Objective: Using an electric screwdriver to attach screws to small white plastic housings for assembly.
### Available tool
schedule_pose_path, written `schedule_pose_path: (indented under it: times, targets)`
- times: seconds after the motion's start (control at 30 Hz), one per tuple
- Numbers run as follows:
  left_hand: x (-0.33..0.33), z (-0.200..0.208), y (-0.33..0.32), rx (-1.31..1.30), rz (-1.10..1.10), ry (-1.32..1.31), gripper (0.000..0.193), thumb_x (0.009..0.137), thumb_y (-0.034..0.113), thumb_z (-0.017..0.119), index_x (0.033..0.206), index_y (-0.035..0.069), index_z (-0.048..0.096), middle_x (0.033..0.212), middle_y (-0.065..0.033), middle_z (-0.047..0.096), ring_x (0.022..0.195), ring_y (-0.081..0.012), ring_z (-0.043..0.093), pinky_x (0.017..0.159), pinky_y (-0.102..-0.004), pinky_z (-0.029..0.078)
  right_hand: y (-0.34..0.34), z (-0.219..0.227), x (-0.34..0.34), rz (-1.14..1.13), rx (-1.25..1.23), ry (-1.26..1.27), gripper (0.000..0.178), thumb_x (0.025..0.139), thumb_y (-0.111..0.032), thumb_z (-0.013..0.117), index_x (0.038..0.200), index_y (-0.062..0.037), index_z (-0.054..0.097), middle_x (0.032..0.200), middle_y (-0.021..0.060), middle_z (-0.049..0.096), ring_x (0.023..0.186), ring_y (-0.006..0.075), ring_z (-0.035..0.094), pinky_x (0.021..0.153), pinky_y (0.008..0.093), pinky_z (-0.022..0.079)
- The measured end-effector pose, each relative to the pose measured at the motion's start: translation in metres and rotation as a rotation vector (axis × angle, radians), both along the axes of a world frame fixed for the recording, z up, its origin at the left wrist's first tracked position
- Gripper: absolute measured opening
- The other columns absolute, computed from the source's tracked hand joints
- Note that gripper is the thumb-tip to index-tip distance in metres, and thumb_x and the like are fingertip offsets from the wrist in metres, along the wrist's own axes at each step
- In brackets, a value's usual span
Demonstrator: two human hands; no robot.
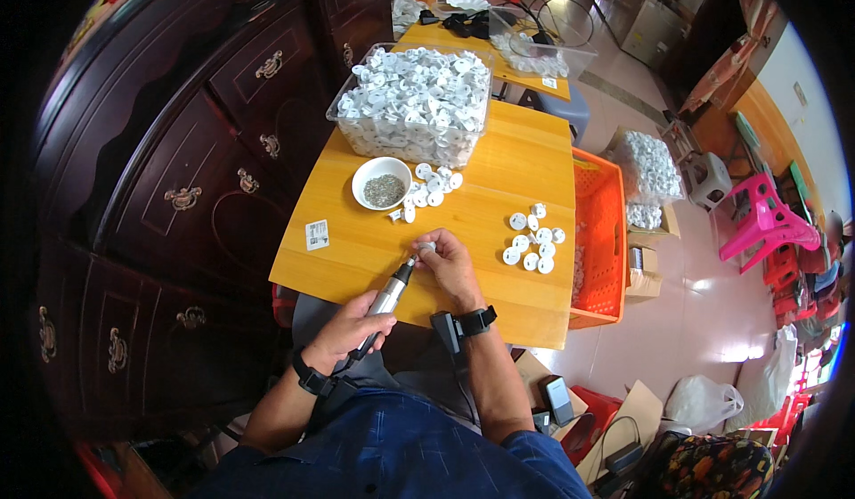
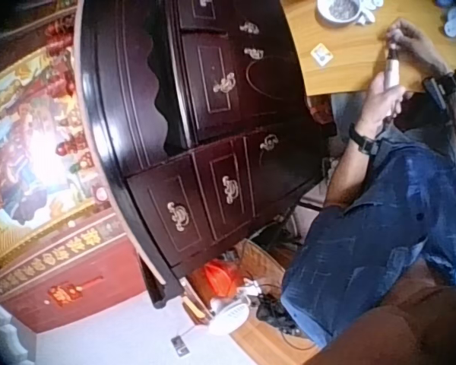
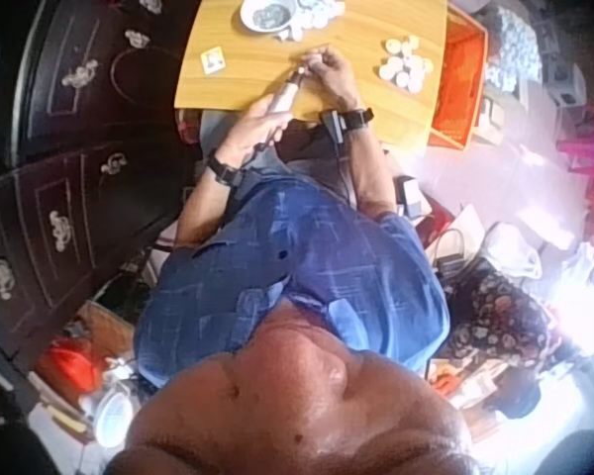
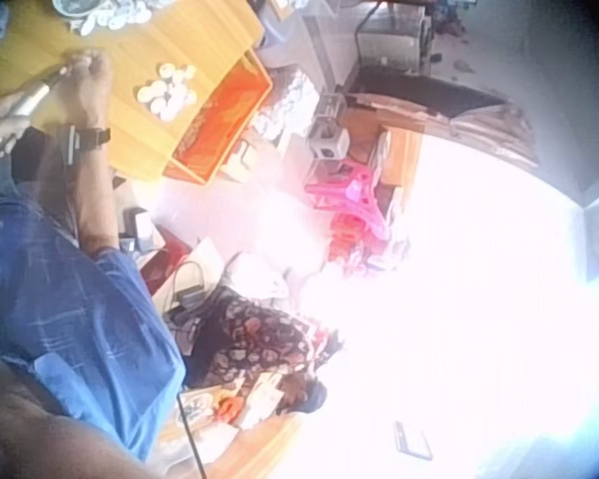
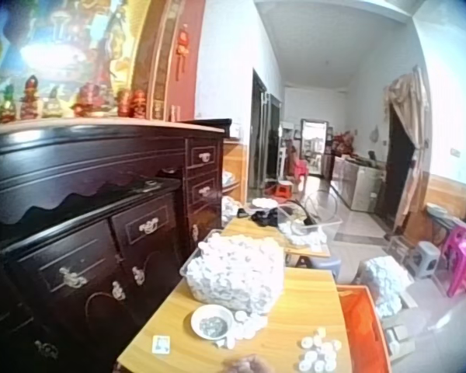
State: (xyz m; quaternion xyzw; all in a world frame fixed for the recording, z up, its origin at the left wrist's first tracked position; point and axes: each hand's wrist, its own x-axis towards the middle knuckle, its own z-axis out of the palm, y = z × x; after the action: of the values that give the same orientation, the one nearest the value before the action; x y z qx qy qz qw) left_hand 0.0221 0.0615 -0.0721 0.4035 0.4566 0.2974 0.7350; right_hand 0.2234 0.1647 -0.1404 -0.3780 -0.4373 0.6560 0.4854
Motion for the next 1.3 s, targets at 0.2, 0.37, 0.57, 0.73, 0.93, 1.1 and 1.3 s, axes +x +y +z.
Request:
schedule_pose_path:
  times: [0.2,0.37,0.57,0.73,0.93,1.1,1.3]
  targets:
    - [-0.003,-0.003,0.002,-0.044,-0.011,-0.04,0.02,0.094,0.016,0.063,0.107,0.007,0.051,0.077,0.0004,0.057,0.056,-0.0064,0.055,0.048,-0.0203,0.043,0.0,0.002,-0.002,-0.008,0.024,-0.044,0.011,0.096,0.002,0.057,0.106,-0.0037,0.058,0.1,0.0048,0.068,0.082,0.0082,0.063,0.074,0.0226,0.055]
    - [-0.004,-0.001,0.002,-0.093,-0.01,-0.133,0.024,0.094,0.017,0.062,0.113,0.007,0.051,0.08,-0.001,0.059,0.06,-0.0072,0.057,0.051,-0.0215,0.045,0.0,0.004,0.0,-0.014,0.004,-0.001,0.011,0.096,0.002,0.057,0.106,-0.0031,0.058,0.1,0.0052,0.068,0.079,0.0083,0.062,0.071,0.0223,0.054]
    - [-0.007,0.001,-0.005,-0.11,-0.022,-0.182,0.026,0.094,0.019,0.062,0.113,0.005,0.051,0.08,-0.0023,0.059,0.062,-0.0083,0.058,0.051,-0.0216,0.046,-0.004,0.013,0.005,-0.032,-0.05,0.028,0.006,0.096,-0.005,0.06,0.102,-0.003,0.062,0.098,0.0063,0.067,0.075,0.0105,0.061,0.068,0.0241,0.053]
    - [-0.017,0.001,-0.026,-0.049,-0.045,-0.148,0.028,0.094,0.018,0.063,0.114,0.003,0.05,0.08,-0.0035,0.058,0.061,-0.0076,0.055,0.051,-0.0214,0.046,0.008,0.029,0.031,-0.308,0.379,-0.933,0.004,0.088,-0.011,0.067,0.091,-0.0091,0.069,0.099,0.012,0.065,0.079,0.0242,0.067,0.07,0.0352,0.056]
    - [-0.029,-0.003,-0.036,-0.041,-0.018,-0.165,0.032,0.093,0.014,0.065,0.118,0.003,0.049,0.081,-0.0038,0.058,0.063,-0.0085,0.057,0.053,-0.021,0.048,0.029,0.049,0.074,-0.189,0.297,-1.665,0.015,0.085,-0.011,0.061,0.094,-0.0138,0.072,0.103,0.0148,0.061,0.089,0.0356,0.068,0.076,0.0445,0.057]
    - [-0.037,-0.003,-0.04,-0.04,0.006,-0.188,0.032,0.093,0.013,0.065,0.118,0.004,0.049,0.082,-0.0037,0.059,0.064,-0.0083,0.057,0.054,-0.0208,0.048,0.038,0.071,0.075,-0.39,0.454,-1.572,0.024,0.081,-0.01,0.066,0.104,-0.0128,0.069,0.104,0.0146,0.063,0.089,0.0361,0.068,0.076,0.0452,0.056]
    - [-0.042,-0.002,-0.05,-0.047,0.011,-0.16,0.03,0.093,0.012,0.065,0.118,0.005,0.049,0.083,-0.0033,0.059,0.063,-0.0079,0.057,0.053,-0.0211,0.048,0.068,0.09,-0.001,-0.088,0.613,-1.365,0.018,0.085,-0.02,0.063,0.098,-0.0123,0.072,0.091,0.0169,0.07,0.084,0.0369,0.069,0.075,0.0454,0.055]
